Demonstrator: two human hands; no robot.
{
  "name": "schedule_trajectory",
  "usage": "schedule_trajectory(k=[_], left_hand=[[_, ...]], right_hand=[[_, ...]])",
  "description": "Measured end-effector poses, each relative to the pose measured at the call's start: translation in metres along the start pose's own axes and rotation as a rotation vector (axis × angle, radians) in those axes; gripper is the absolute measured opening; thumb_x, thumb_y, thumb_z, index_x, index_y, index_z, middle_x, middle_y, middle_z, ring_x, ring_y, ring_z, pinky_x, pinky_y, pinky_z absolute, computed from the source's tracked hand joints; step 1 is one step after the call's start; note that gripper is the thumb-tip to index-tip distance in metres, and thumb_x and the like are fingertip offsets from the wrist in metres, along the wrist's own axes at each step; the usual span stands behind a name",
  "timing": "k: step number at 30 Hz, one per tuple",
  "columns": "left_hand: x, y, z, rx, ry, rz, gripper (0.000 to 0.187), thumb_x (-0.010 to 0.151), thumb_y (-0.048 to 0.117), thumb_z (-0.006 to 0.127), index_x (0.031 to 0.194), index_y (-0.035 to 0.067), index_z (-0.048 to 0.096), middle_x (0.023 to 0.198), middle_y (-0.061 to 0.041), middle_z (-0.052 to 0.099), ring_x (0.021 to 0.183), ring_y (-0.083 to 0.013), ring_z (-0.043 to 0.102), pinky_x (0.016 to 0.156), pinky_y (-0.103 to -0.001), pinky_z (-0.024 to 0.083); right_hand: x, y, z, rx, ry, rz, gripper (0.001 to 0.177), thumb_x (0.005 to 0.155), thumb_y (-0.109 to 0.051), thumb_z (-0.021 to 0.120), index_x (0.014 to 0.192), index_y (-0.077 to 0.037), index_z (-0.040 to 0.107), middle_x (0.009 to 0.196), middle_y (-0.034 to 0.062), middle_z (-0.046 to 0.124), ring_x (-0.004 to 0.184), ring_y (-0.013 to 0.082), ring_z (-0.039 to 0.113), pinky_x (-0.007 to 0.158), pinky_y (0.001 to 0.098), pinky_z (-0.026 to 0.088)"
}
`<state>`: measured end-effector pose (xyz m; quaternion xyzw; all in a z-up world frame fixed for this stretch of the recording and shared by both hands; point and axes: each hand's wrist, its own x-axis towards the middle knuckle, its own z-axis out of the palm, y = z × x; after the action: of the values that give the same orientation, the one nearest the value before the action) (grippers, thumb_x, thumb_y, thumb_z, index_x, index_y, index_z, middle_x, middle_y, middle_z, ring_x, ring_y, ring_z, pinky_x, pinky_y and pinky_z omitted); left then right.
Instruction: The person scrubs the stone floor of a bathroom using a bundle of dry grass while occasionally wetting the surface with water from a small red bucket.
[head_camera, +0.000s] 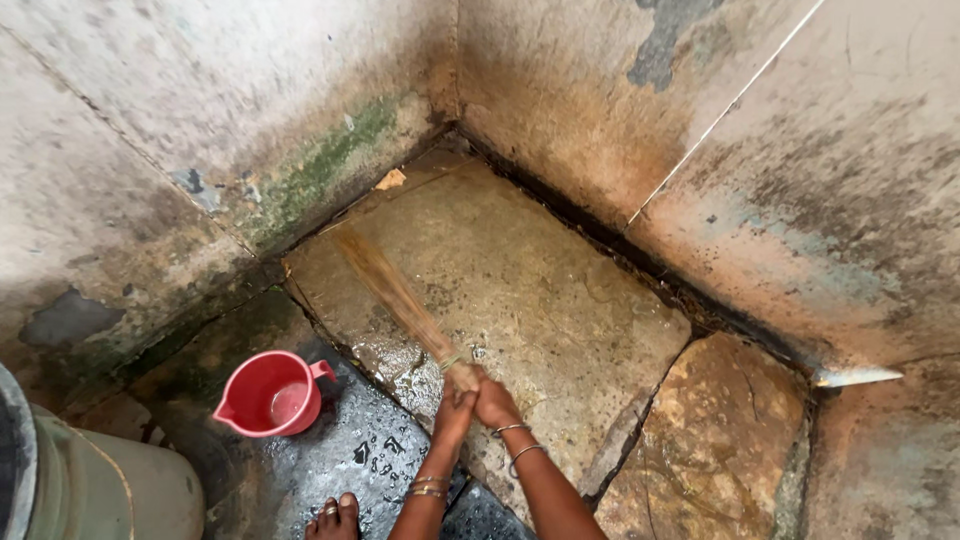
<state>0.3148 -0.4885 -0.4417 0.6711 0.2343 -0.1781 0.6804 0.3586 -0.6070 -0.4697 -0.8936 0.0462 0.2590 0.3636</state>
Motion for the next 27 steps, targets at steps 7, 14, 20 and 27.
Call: schedule_trajectory(k=[7, 14, 20, 27], left_hand=[[0.004, 0.020, 0.032, 0.143, -0.111, -0.003, 0.075, 0.096, 0.034, 0.062, 0.161, 0.016, 0.031, 0.137, -0.018, 0.067, 0.121, -0.0257, 0.067, 0.100, -0.033, 0.052], [0.002, 0.006, 0.001, -0.097, 0.062, 0.030, 0.080, 0.092, 0.025, 0.062, 0.162, 0.016, 0.025, 0.137, -0.018, 0.065, 0.121, -0.0269, 0.067, 0.101, -0.034, 0.054], [-0.010, 0.009, 0.002, -0.018, -0.029, -0.074, 0.077, 0.095, 0.036, 0.056, 0.162, 0.020, 0.020, 0.145, -0.013, 0.060, 0.126, -0.0224, 0.064, 0.103, -0.033, 0.053], [0.001, 0.000, 0.033, 0.118, -0.001, 0.066, 0.076, 0.096, 0.037, 0.063, 0.161, 0.018, 0.029, 0.149, -0.024, 0.052, 0.133, -0.0314, 0.058, 0.109, -0.038, 0.048]], right_hand=[[0.001, 0.026, -0.010, 0.332, 0.313, 0.233, 0.057, 0.093, -0.036, 0.061, 0.141, -0.011, 0.046, 0.119, 0.0233, 0.072, 0.105, 0.0365, 0.072, 0.089, 0.0456, 0.058], [0.008, -0.001, 0.027, 0.261, 0.096, 0.083, 0.058, 0.104, -0.034, 0.041, 0.157, -0.011, 0.031, 0.125, 0.0286, 0.067, 0.114, 0.0381, 0.069, 0.096, 0.0441, 0.056], [-0.023, -0.005, 0.009, 0.062, 0.099, 0.094, 0.054, 0.101, -0.037, 0.043, 0.154, -0.023, 0.042, 0.127, 0.0231, 0.068, 0.117, 0.0398, 0.067, 0.100, 0.0469, 0.050], [-0.035, 0.029, 0.009, 0.326, 0.530, 0.322, 0.064, 0.089, -0.039, 0.065, 0.143, -0.011, 0.046, 0.114, 0.0245, 0.074, 0.101, 0.0416, 0.073, 0.087, 0.0497, 0.058]])
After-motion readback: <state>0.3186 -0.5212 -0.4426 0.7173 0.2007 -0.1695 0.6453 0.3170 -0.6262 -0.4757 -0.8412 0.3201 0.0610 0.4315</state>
